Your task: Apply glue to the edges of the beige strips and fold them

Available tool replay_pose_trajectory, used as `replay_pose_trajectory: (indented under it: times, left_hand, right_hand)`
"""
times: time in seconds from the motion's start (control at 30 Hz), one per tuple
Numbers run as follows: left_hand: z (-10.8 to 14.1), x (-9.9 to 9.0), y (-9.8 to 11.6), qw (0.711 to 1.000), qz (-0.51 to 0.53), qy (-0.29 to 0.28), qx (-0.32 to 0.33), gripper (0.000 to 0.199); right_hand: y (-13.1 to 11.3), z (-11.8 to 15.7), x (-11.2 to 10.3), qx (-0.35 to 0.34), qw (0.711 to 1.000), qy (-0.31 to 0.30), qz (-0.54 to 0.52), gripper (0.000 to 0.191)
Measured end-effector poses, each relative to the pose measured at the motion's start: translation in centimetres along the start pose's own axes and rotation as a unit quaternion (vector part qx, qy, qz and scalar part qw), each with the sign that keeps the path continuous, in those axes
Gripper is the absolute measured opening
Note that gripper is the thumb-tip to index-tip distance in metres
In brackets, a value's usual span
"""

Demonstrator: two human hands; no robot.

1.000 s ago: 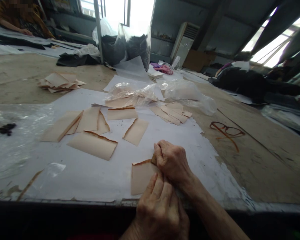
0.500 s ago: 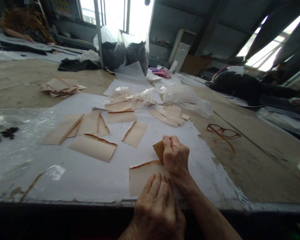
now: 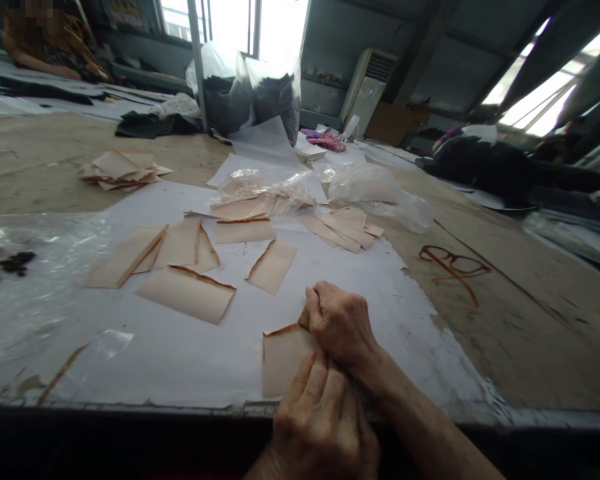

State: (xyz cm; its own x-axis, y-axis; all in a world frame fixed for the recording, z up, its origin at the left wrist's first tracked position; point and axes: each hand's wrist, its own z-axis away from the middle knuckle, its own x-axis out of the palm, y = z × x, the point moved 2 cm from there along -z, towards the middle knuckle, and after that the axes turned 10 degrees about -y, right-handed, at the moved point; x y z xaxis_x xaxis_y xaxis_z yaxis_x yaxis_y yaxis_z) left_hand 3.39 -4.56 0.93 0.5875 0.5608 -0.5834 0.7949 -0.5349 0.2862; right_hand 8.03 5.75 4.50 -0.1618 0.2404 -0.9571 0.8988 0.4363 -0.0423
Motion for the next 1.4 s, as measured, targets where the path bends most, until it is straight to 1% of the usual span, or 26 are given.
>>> replay_pose_trajectory:
  times: [0.1, 0.2, 0.27, 0.33, 0.4, 0.47, 0.57, 0.6, 0.63, 0.67, 0.73, 0.83, 0.93, 1.0, 1.07, 1.13, 1.23, 1.27, 1.33, 1.4]
  left_hand:
    - [-0.1, -0.1, 0.0, 1.0, 0.002, -0.014, -0.005, 0.027]
    - [-0.3, -0.4, 0.0, 0.999, 0.014, -0.03, -0.002, 0.027]
    - [-0.4, -0.7, 0.0, 0.999, 0.01, -0.039, 0.003, 0.033]
    - [-0.5, -0.8, 0.0, 0.999, -0.006, -0.047, 0.013, 0.037]
    - [-0.5, -0.9, 0.0, 0.998, -0.017, -0.054, 0.023, 0.038]
    - [-0.5, -0.8, 0.0, 0.998, -0.021, -0.055, 0.025, 0.037]
    - [-0.3, -0.7, 0.0, 0.999, -0.026, -0.042, 0.022, 0.035]
    - [-0.3, -0.6, 0.0, 0.999, -0.023, -0.038, 0.018, 0.034]
    - [-0.3, -0.5, 0.0, 0.999, -0.015, -0.036, 0.013, 0.033]
    - [-0.2, -0.5, 0.0, 0.999, -0.007, -0.037, 0.009, 0.031]
    - [-0.2, -0.4, 0.0, 0.999, 0.004, -0.04, 0.003, 0.027]
    - [-0.3, -0.5, 0.0, 0.999, 0.005, -0.039, 0.003, 0.026]
    - [-0.4, -0.5, 0.0, 0.999, -0.01, -0.035, 0.0, 0.03]
    - [-0.3, -0.4, -0.1, 0.999, -0.022, -0.035, 0.004, 0.034]
    - [-0.2, -0.3, -0.2, 0.999, -0.027, -0.034, 0.015, 0.035]
    - [-0.1, -0.3, -0.2, 0.999, -0.029, -0.033, 0.024, 0.035]
    - [0.2, -0.2, -0.2, 0.999, -0.024, -0.022, 0.018, 0.033]
    - [0.3, -0.2, -0.2, 1.0, -0.021, -0.015, 0.012, 0.032]
    - [0.3, -0.1, -0.1, 1.0, -0.018, -0.013, 0.001, 0.029]
    - [0.2, -0.2, 0.0, 1.0, -0.02, -0.022, -0.003, 0.028]
  right_hand:
    - [-0.6, -0.8, 0.4, 0.045, 0.999, -0.012, 0.01, 0.027]
    - [-0.8, -1.4, 0.6, 0.088, 0.996, -0.025, -0.014, 0.027]
    - [-0.2, -1.8, 0.5, 0.136, 0.989, -0.03, -0.057, 0.027]
    - [0.8, -1.7, 0.1, 0.185, 0.975, -0.028, -0.123, 0.031]
    - [1.9, -1.2, -0.5, 0.205, 0.963, -0.016, -0.175, 0.034]
    - [2.6, -0.2, -1.1, 0.176, 0.966, -0.006, -0.188, 0.034]
    - [2.3, 1.2, -1.5, 0.057, 0.988, -0.024, -0.144, 0.031]
    - [1.9, 1.4, -1.4, 0.025, 0.992, -0.031, -0.117, 0.031]
    - [1.4, 1.4, -1.3, 0.007, 0.996, -0.035, -0.087, 0.03]
    - [1.0, 1.3, -1.0, 0.002, 0.998, -0.037, -0.056, 0.029]
    - [0.0, 0.4, -0.4, 0.026, 0.999, -0.034, -0.012, 0.028]
    - [-0.8, -1.2, 0.4, 0.067, 0.997, -0.032, -0.002, 0.027]
    - [-0.3, -2.0, 0.5, 0.097, 0.993, -0.028, -0.057, 0.028]
    - [0.7, -1.8, 0.0, 0.12, 0.985, -0.012, -0.12, 0.031]
    - [1.7, -0.9, -0.8, 0.131, 0.978, 0.015, -0.16, 0.034]
    - [2.2, 0.1, -1.5, 0.103, 0.982, 0.024, -0.159, 0.034]
    - [1.6, 1.0, -1.5, 0.006, 0.994, -0.014, -0.106, 0.033]
    - [1.3, 1.0, -1.3, -0.013, 0.996, -0.025, -0.081, 0.032]
    - [0.5, 0.5, -0.6, -0.016, 0.999, -0.032, -0.033, 0.031]
    - [-0.2, -0.2, 0.1, 0.01, 0.999, -0.033, -0.007, 0.029]
